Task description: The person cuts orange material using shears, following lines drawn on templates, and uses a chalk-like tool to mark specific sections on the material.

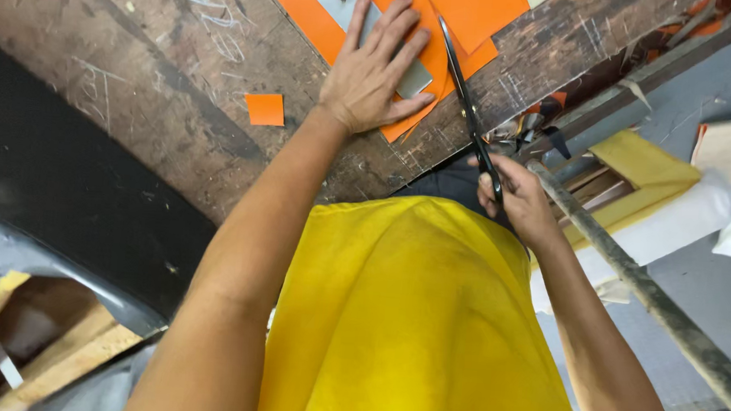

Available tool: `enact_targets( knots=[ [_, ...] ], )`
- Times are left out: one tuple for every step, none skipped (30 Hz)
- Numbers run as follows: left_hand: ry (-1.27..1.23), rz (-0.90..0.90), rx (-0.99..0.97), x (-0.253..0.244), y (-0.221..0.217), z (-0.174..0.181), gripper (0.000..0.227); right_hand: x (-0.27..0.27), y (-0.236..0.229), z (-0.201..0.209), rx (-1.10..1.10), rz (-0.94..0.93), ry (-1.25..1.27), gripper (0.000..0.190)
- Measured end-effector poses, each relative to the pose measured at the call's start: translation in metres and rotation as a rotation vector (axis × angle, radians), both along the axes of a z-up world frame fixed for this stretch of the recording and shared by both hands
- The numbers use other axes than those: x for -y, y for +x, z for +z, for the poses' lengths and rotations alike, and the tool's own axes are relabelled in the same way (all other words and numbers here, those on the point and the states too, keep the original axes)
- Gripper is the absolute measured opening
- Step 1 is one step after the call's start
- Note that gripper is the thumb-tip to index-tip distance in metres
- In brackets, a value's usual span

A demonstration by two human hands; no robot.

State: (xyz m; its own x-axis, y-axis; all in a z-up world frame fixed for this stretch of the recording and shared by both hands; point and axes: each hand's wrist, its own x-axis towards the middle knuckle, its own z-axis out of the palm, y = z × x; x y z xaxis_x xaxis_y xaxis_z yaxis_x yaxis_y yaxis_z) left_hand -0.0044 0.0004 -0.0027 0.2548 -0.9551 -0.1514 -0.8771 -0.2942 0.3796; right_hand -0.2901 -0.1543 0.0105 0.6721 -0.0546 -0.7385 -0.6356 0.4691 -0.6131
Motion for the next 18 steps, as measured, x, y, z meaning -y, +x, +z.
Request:
enact_targets(
  knots=[
    [0.011,-0.006,0.004,-0.001,0.002,0.001,0.077,0.002,0.001,-0.001,0.009,0.004,0.002,0.030],
    [0.022,-0.013,0.001,-0.003,0.005,0.001,0.076,0.004,0.001,0.000,0.000,0.023,-0.004,0.031],
    [0.033,-0.021,-0.001,-0.004,0.005,0.002,0.075,0.006,0.000,0.001,-0.010,0.043,-0.009,0.031],
    [0.020,-0.011,0.000,-0.002,0.007,0.002,0.072,0.012,0.005,-0.002,-0.007,0.062,-0.021,0.032],
    [0.007,-0.001,0.000,-0.001,0.006,0.002,0.069,0.017,0.009,-0.004,0.005,0.068,-0.020,0.032],
    [-0.002,0.012,-0.008,0.000,0.002,0.003,0.066,0.020,0.008,-0.002,0.009,0.079,-0.015,0.032],
    [0.005,0.005,0.001,-0.001,0.002,0.003,0.064,0.024,0.007,-0.001,0.012,0.089,-0.010,0.032],
    [0.010,-0.001,0.014,-0.003,0.004,0.003,0.061,0.028,0.007,0.000,0.022,0.098,0.000,0.031],
    [0.016,-0.006,0.026,-0.003,0.004,0.003,0.059,0.031,0.007,0.000,0.031,0.107,0.010,0.031],
    [0.001,-0.001,0.027,-0.002,0.005,0.003,0.059,0.035,0.012,-0.003,0.051,0.116,0.020,0.031],
    [-0.013,0.003,0.027,-0.002,0.004,0.003,0.058,0.039,0.018,-0.007,0.071,0.116,0.026,0.031],
    [-0.025,0.005,0.019,-0.003,0.002,0.004,0.057,0.041,0.021,-0.009,0.081,0.113,0.035,0.032],
    [-0.031,0.007,0.012,-0.004,0.002,0.004,0.057,0.043,0.022,-0.010,0.092,0.110,0.045,0.032],
    [-0.041,0.006,0.007,-0.004,0.004,0.004,0.056,0.046,0.023,-0.012,0.082,0.129,0.033,0.033],
    [-0.052,0.004,0.002,-0.003,0.005,0.004,0.055,0.047,0.023,-0.013,0.072,0.147,0.021,0.034],
    [-0.071,0.010,0.002,-0.002,0.008,0.003,0.053,0.049,0.027,-0.017,0.070,0.165,0.007,0.034],
    [-0.091,0.015,0.002,0.000,0.010,0.003,0.052,0.053,0.032,-0.023,0.082,0.147,0.029,0.034],
    [-0.099,0.024,-0.017,-0.004,0.003,0.007,0.050,0.054,0.029,-0.023,0.074,0.130,0.066,0.035]
  ],
)
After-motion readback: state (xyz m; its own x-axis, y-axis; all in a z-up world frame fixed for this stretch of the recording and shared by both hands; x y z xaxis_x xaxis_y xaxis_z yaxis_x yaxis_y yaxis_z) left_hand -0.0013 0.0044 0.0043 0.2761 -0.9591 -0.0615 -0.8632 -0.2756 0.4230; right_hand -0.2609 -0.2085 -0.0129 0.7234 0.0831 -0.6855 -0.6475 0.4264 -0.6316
